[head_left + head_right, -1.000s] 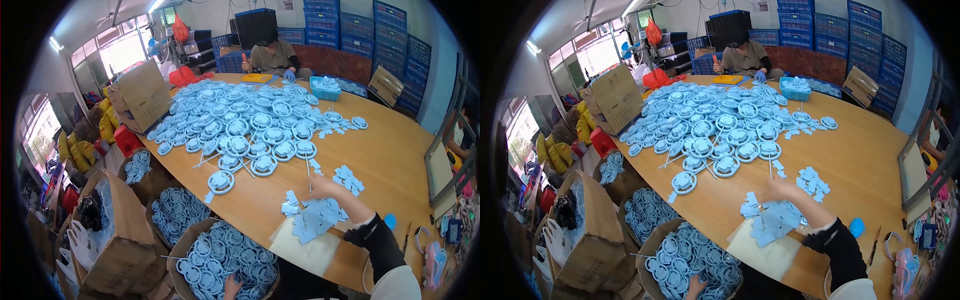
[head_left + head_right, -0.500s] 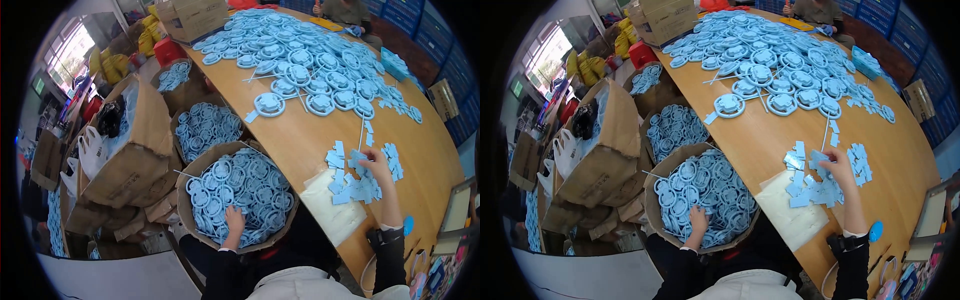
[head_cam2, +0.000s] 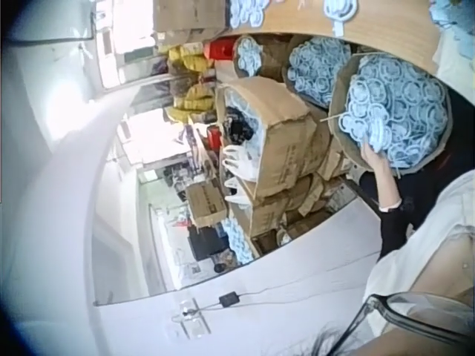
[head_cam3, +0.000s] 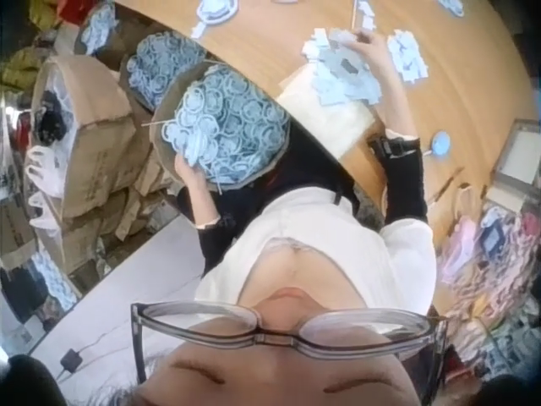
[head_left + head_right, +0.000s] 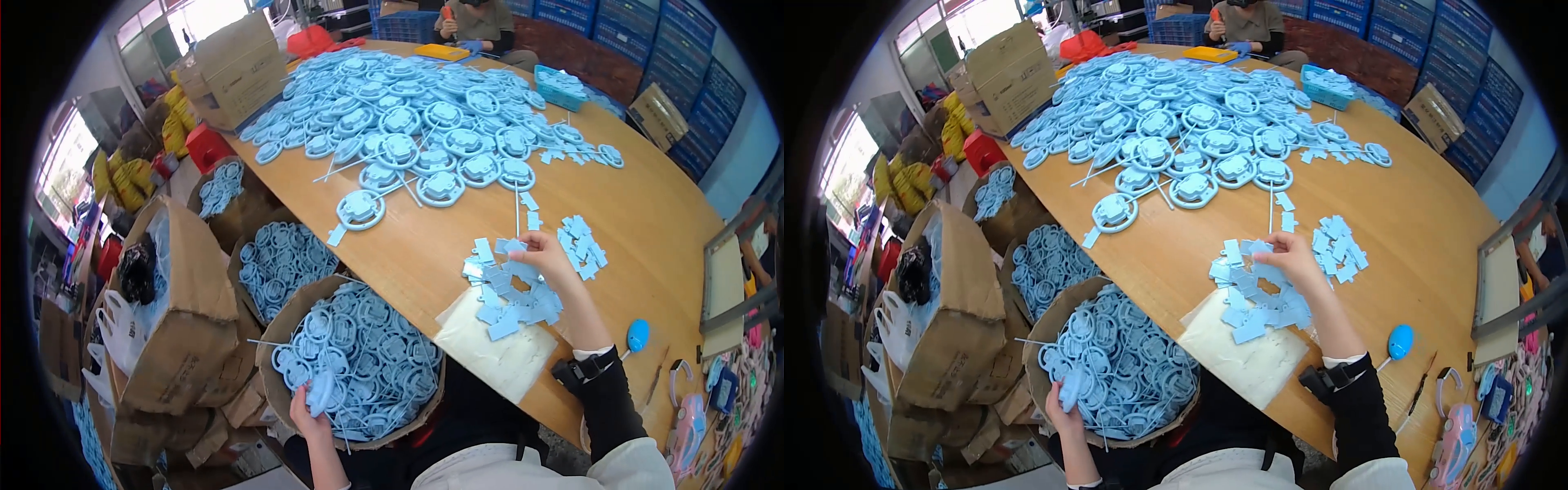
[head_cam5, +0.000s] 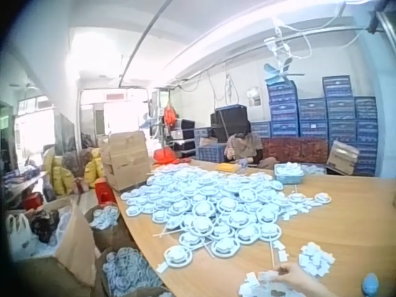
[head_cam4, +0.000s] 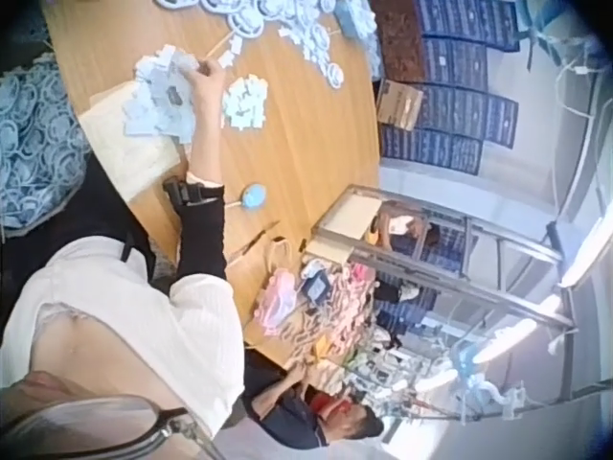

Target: Assembling the plastic base and grill components of blue handheld toy fans at a factory workstation.

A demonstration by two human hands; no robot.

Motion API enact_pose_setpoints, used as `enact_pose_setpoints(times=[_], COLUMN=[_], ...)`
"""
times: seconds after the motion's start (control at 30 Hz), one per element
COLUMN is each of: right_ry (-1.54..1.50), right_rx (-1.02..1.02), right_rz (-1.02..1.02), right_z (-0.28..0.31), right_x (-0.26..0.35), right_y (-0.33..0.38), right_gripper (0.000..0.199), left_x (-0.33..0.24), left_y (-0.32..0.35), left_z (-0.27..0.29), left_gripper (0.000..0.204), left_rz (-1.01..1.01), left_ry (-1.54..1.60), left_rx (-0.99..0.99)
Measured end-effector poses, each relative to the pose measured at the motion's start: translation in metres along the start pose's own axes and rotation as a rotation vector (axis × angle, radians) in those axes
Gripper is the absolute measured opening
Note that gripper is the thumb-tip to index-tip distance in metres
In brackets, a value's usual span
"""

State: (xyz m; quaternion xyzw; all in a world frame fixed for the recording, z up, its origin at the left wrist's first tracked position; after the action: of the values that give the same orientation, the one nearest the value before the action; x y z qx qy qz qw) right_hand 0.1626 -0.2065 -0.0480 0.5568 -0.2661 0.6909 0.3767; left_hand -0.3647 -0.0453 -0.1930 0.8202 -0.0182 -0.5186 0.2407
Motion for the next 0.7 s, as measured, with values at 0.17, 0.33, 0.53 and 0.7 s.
enact_pose_setpoints(times=[0.17,0.33,0.53,0.7], right_ry=[-0.223,-0.148,-0.328,-0.222], right_rx=[-0.137,-0.099,-0.054,-0.083], right_rz=[-0.096,-0.109,-0.117,-0.012], right_z=[0.015,0.017,0.018,0.035], right_x=[0.006,-0.008,0.002,0.001], right_y=[0.003,-0.002,-0.008,-0.005], right_gripper=[0.026,0.024,0.027,0.022], left_x=[-0.035,-0.013,0.019,0.072], left_y=[0.037,0.083,0.151,0.177], left_z=[-0.062,-0.133,-0.238,-0.291], left_gripper=[0.026,0.042,0.056,0.056], left_rz=[-0.056,0.349,0.274,0.294], left_ry=[0.141,0.376,0.132,0.061], left_rx=[0.276,0.398,0.602,0.743])
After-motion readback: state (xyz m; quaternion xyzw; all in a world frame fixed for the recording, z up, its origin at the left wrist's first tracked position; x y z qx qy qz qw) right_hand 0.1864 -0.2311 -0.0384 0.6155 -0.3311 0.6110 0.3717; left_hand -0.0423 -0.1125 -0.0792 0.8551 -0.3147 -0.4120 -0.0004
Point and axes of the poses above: each hand's wrist, its own y-axis away from the middle knuckle, its own z-axis out of the back of the hand, x = y × z, the point moved 10 cm from there along -y, towards the middle knuckle, and after that the axes turned 15 degrees about -x, right-handed, at the moved point
